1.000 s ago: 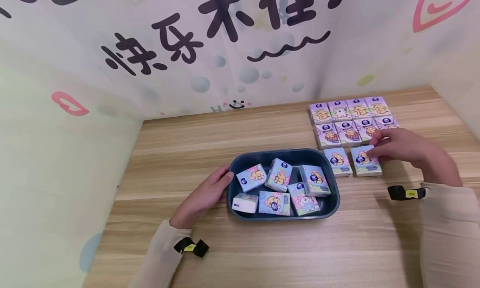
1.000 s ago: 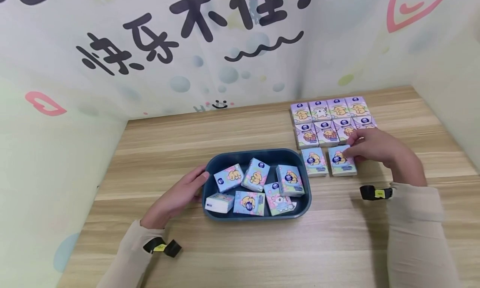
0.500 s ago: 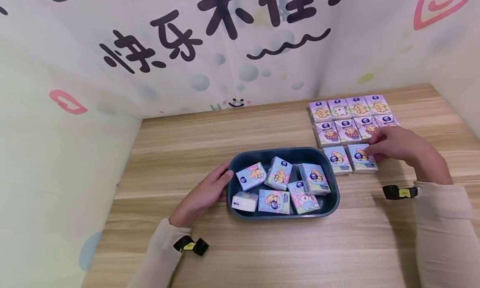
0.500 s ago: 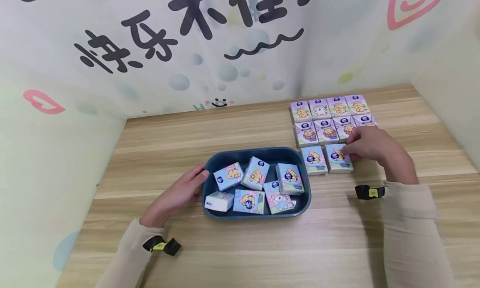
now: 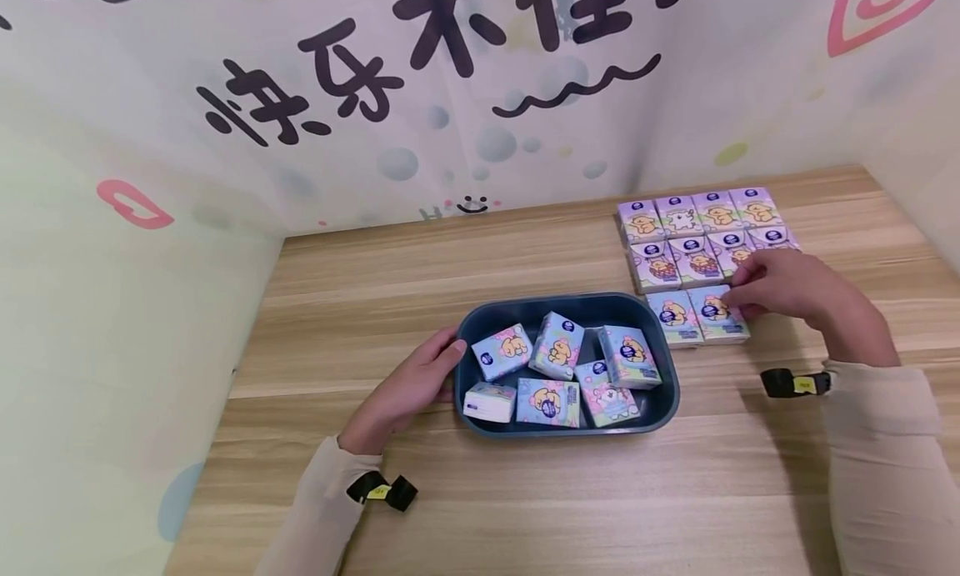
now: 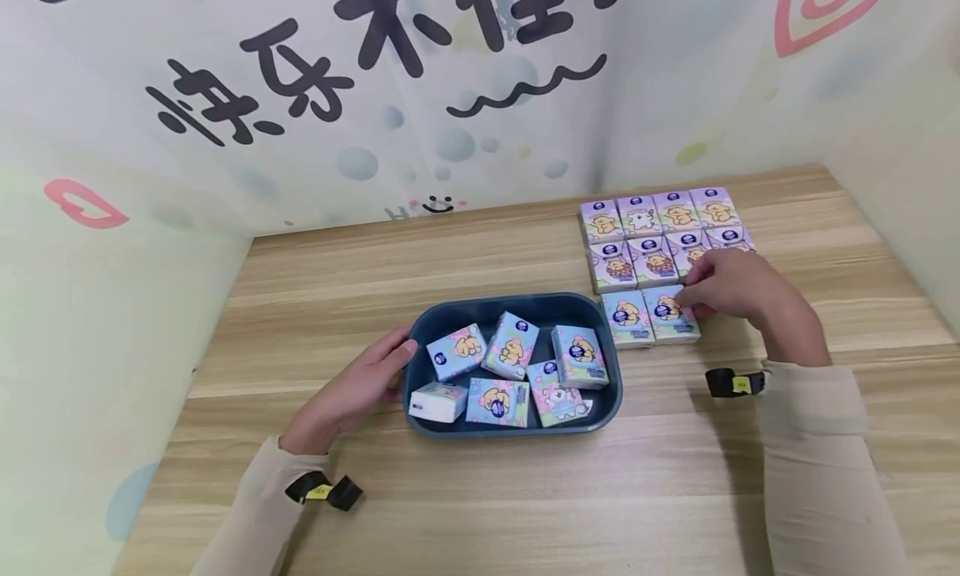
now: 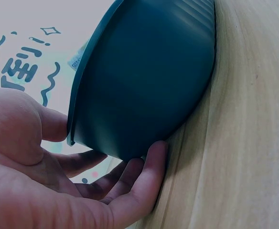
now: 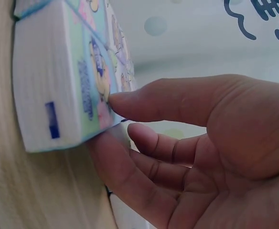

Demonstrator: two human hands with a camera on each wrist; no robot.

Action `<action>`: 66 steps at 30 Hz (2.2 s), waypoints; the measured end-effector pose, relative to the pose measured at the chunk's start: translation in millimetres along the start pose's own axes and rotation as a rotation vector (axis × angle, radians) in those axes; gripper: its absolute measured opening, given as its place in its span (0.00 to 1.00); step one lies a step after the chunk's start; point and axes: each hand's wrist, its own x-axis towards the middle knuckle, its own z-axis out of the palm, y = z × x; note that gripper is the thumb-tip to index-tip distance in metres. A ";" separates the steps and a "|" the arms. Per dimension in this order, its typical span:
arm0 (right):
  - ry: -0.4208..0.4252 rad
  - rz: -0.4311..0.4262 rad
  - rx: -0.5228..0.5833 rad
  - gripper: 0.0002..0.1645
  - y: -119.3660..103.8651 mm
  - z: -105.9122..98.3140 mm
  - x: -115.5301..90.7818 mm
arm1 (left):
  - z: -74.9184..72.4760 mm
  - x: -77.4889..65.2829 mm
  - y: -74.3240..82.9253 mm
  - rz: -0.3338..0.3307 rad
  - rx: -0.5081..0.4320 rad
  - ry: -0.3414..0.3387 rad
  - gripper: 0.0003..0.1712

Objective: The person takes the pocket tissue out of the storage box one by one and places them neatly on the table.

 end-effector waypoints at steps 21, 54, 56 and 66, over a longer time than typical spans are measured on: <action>0.070 -0.180 -0.192 0.19 -95.2 20.5 -42.6 | -0.2 0.5 1.0 -0.005 -0.001 0.000 0.31; -0.139 -0.281 -0.439 0.38 -145.4 92.3 -44.7 | -1.0 -0.3 1.3 -0.001 0.013 -0.008 0.31; -0.136 -0.275 -0.455 0.40 -145.8 93.7 -44.3 | -1.1 -0.2 1.2 -0.001 0.009 -0.009 0.30; -0.054 -0.267 -0.578 0.51 -146.4 100.9 -45.5 | -0.6 0.4 0.9 -0.010 0.009 -0.006 0.31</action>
